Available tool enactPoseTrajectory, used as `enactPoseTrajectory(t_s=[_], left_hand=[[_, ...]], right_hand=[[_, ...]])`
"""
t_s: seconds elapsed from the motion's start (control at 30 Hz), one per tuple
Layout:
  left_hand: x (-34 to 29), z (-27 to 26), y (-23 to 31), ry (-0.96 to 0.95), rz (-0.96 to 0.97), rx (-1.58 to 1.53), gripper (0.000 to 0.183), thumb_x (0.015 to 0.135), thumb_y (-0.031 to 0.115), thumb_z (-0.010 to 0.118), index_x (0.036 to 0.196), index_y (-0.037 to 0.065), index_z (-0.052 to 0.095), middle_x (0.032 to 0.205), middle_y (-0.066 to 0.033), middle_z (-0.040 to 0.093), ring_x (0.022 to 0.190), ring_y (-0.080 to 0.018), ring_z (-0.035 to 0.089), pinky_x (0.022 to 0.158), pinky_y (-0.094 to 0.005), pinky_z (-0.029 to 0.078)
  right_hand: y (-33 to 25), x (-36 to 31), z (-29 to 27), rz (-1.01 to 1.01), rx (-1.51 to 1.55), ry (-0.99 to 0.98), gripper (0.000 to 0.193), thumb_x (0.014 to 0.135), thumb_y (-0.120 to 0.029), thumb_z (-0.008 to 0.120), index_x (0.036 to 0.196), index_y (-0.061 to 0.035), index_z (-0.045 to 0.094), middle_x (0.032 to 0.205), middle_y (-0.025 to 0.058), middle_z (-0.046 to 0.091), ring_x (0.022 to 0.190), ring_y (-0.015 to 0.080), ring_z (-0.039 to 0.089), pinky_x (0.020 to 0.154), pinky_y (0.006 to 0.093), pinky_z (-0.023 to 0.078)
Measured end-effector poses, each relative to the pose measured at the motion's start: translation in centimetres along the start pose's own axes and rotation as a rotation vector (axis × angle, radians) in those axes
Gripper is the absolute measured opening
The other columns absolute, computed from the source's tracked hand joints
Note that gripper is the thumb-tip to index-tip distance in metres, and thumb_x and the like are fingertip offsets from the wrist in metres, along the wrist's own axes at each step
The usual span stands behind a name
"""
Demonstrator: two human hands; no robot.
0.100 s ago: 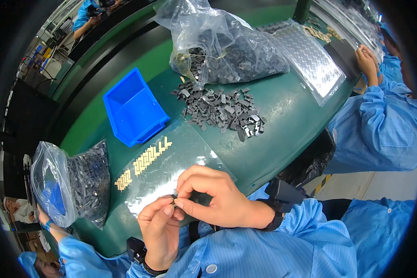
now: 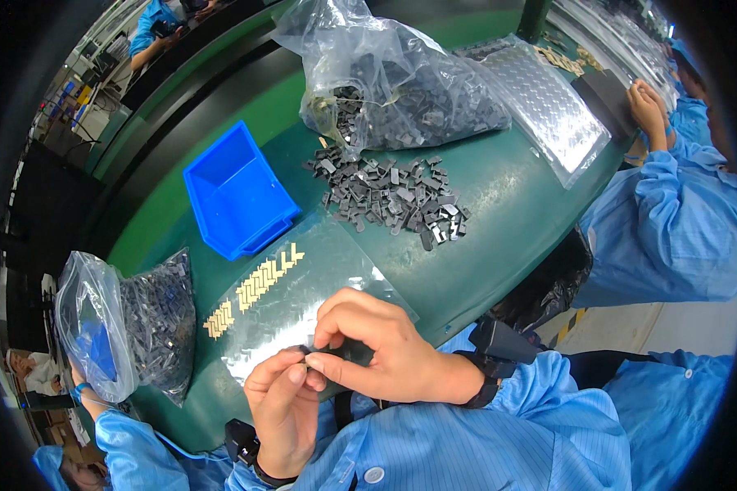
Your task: Picking small metal and plastic components from bins and arranging them on a tray or template.
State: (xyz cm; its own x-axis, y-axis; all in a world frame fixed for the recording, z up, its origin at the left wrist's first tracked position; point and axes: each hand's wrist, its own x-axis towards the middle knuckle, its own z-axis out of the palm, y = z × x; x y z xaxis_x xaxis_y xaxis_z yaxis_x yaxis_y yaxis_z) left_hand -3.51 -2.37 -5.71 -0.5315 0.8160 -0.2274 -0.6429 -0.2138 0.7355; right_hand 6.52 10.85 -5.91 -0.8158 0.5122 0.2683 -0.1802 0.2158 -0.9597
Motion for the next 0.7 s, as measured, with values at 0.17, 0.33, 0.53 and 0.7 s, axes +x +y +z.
enactPoseTrajectory(t_s=[0.17,0.33,0.53,0.7], left_hand=[[0.4,-0.1,-0.1,-0.123,-0.033,-0.050,0.027,0.082,-0.002,0.058,0.109,-0.004,0.055,0.095,-0.0139,0.062,0.076,-0.0186,0.060,0.068,-0.0290,0.049],[0.4,-0.2,0.2,-0.136,-0.008,0.034,0.037,0.081,-0.005,0.059,0.117,-0.005,0.049,0.095,-0.0153,0.062,0.076,-0.0188,0.062,0.069,-0.0284,0.052],[0.1,0.7,0.8,-0.191,0.273,0.590,0.043,0.080,-0.010,0.057,0.121,-0.006,0.046,0.092,-0.0163,0.064,0.078,-0.0201,0.064,0.073,-0.0286,0.053],[-0.1,0.7,0.5,-0.133,0.300,0.810,0.037,0.079,-0.010,0.057,0.116,-0.005,0.052,0.092,-0.0170,0.064,0.077,-0.0193,0.064,0.072,-0.0287,0.053]], right_hand=[[0.8,-0.3,-0.2,0.079,0.230,-0.113,0.012,0.083,-0.009,0.062,0.088,-0.0007,0.055,0.088,0.0058,0.052,0.079,0.0119,0.051,0.070,0.0257,0.041],[0.6,-0.3,-0.1,0.304,0.601,-0.148,0.012,0.085,-0.011,0.059,0.087,-0.0010,0.054,0.075,-0.0006,0.054,0.072,0.0048,0.050,0.062,0.0205,0.039],[0.6,-0.1,-0.8,0.410,0.513,-0.285,0.010,0.083,-0.005,0.058,0.078,-0.0032,0.049,0.074,-0.0027,0.049,0.069,0.0044,0.046,0.065,0.0227,0.041],[1.0,-0.1,0.1,0.341,0.493,-0.270,0.015,0.084,-0.010,0.058,0.074,-0.0052,0.047,0.066,-0.0036,0.047,0.060,0.0027,0.042,0.052,0.0205,0.034]])
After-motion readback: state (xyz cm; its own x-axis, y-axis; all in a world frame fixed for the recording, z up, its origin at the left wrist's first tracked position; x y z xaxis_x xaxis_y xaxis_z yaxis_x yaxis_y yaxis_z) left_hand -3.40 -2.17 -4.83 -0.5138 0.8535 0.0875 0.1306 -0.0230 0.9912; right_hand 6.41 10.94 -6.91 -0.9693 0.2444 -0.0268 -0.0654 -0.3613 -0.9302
